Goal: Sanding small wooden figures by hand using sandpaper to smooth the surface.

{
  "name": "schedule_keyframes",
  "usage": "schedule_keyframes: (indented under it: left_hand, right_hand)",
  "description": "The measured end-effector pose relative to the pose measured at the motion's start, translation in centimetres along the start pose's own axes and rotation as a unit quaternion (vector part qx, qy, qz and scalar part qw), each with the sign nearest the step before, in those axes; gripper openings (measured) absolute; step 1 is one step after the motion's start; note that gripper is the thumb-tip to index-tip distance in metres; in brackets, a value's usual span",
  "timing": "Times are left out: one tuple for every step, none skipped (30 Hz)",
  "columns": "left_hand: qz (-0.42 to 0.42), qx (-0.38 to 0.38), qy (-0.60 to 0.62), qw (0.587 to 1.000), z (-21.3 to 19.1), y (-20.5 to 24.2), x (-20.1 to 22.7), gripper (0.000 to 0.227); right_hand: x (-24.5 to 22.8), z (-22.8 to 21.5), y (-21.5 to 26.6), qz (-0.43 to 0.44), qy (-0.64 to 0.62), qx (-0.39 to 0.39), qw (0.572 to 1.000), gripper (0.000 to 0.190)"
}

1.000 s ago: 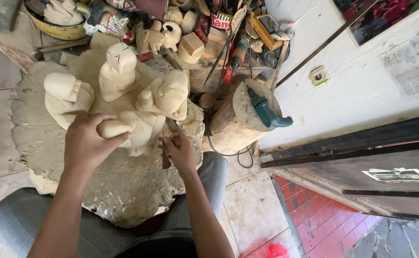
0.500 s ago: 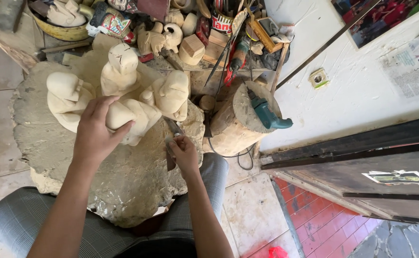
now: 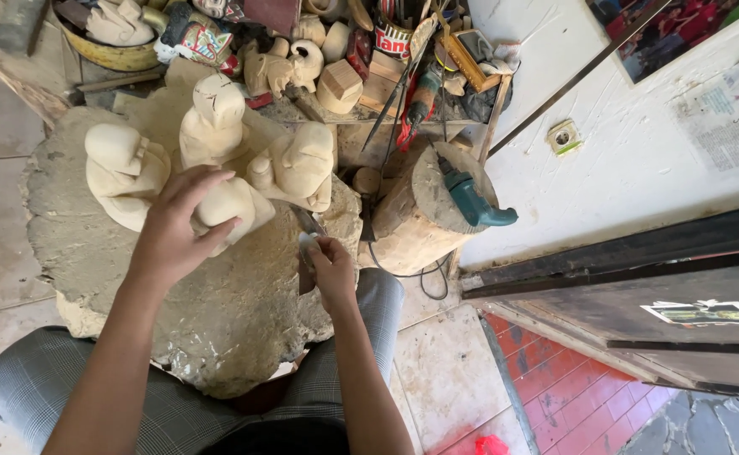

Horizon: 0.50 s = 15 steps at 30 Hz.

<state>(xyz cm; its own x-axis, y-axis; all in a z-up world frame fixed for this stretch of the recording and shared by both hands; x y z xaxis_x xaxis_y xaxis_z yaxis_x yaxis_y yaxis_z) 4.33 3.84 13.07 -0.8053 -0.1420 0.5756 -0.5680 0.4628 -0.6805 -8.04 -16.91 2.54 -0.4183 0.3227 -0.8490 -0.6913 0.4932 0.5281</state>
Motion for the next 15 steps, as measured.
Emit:
schedule_keyframes:
  left_hand:
    - [0.002,0.002,-0.002,1.000,-0.2,-0.2,0.1,0.067]
    - [-0.017,-0.024,0.007,1.000,0.1,-0.4,0.0,0.068]
    - [-0.036,-0.053,0.020,0.998,0.6,-0.5,-0.2,0.069]
    - [-0.033,-0.054,0.021,0.998,0.4,-1.1,-0.1,0.069]
    - [-0.065,-0.070,0.044,0.994,0.6,-1.3,-0.2,0.074]
    - [-0.097,-0.085,0.066,0.989,0.8,-1.3,-0.3,0.078]
    - [-0.095,-0.085,0.066,0.990,0.3,-2.0,0.4,0.078]
    - [-0.146,-0.106,0.101,0.978,0.3,-2.4,0.6,0.076]
    - [-0.197,-0.129,0.135,0.962,0.3,-2.6,0.9,0.075]
    - [-0.196,-0.130,0.136,0.962,-0.1,-3.6,1.4,0.075]
    - [-0.221,-0.158,0.139,0.952,-0.2,-3.9,1.9,0.075]
    - [-0.245,-0.185,0.142,0.941,-0.4,-4.2,2.3,0.076]
    - [-0.247,-0.184,0.142,0.941,-0.4,-4.5,2.5,0.076]
    - [-0.251,-0.203,0.148,0.935,-0.3,-4.7,2.7,0.076]
    - [-0.252,-0.221,0.155,0.929,-0.1,-5.0,2.9,0.077]
  right_hand:
    - [0.8,-0.3,-0.7,-0.003,0.000,-0.002,1.000,0.018]
    - [1.5,-0.7,-1.6,-0.002,-0.004,-0.002,1.000,0.019]
    - [2.5,-1.2,-2.2,0.002,-0.009,0.001,1.000,0.021]
    - [2.6,-1.4,-2.8,0.001,-0.010,0.003,1.000,0.021]
    - [2.9,-1.8,-3.2,-0.003,-0.007,0.003,1.000,0.021]
    - [3.3,-2.1,-3.6,-0.007,-0.004,0.004,1.000,0.022]
    - [2.7,-2.0,-2.9,-0.009,-0.005,0.004,1.000,0.022]
    - [2.3,-1.8,-2.3,0.002,-0.016,-0.002,1.000,0.025]
    - [2.0,-1.7,-1.5,0.014,-0.029,-0.007,0.999,0.028]
    - [1.4,-1.6,-1.5,0.014,-0.030,-0.006,0.999,0.028]
    - [1.3,-1.5,-1.2,0.019,-0.040,-0.011,0.999,0.028]
    - [1.1,-1.3,-0.9,0.025,-0.051,-0.015,0.998,0.028]
    - [1.4,-1.2,-1.0,0.027,-0.050,-0.016,0.998,0.028]
    - [1.5,-1.1,-1.1,0.027,-0.080,-0.020,0.996,0.025]
    - [1.5,-1.0,-1.3,0.025,-0.110,-0.022,0.993,0.023]
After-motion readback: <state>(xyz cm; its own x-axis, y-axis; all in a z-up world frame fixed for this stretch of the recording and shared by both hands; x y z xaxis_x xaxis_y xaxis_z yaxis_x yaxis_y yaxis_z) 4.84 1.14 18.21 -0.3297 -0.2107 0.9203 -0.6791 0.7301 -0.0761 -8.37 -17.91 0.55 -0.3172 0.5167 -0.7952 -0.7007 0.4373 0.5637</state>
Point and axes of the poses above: each hand's wrist, its own y-axis away from the middle knuckle, its own z-axis out of the palm, x = y × z, the point moved 7 cm from there along -y, towards the middle knuckle, and after that the axes turned 11 degrees about z, right-handed, at the moved point
